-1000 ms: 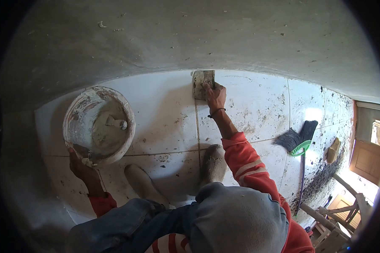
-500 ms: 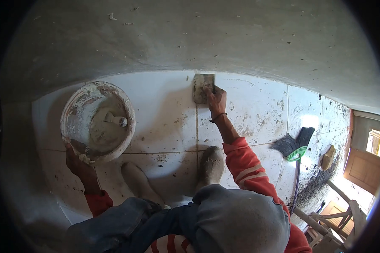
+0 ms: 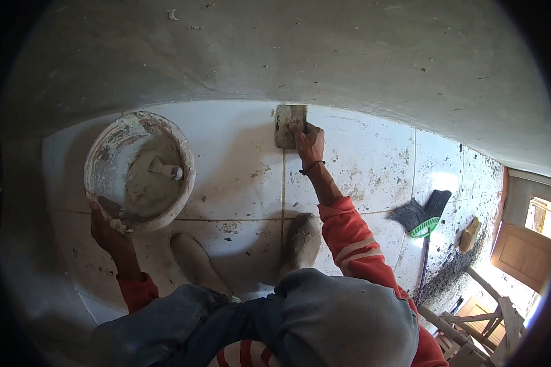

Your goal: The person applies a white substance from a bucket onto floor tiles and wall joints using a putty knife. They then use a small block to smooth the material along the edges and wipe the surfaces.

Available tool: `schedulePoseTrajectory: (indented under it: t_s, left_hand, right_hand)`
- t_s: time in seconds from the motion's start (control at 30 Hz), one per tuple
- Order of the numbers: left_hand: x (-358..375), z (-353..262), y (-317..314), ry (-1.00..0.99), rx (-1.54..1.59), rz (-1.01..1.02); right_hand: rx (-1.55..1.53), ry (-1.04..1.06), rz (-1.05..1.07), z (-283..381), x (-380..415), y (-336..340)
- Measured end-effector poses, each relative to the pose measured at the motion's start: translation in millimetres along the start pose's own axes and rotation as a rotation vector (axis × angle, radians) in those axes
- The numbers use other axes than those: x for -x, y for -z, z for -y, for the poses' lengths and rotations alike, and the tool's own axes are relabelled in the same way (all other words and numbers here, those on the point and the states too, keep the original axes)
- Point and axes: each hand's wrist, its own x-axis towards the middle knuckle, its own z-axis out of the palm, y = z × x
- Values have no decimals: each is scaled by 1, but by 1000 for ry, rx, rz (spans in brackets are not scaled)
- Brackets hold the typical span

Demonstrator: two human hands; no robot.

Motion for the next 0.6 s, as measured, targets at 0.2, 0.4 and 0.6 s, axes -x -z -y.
schedulePoseTrajectory:
  t_s: [0.2, 0.4, 0.6]
  left_hand:
    - [-6, 10, 9, -24, -95, -3]
    - [-2, 2, 5, -13, -84, -17]
    - [3, -1, -1, -76, -22, -17]
  right_hand:
    - [-125, 52, -55, -17, 11, 21]
    - [211, 128, -78, -18, -2, 25]
    - [153, 56, -13, -4, -2, 17]
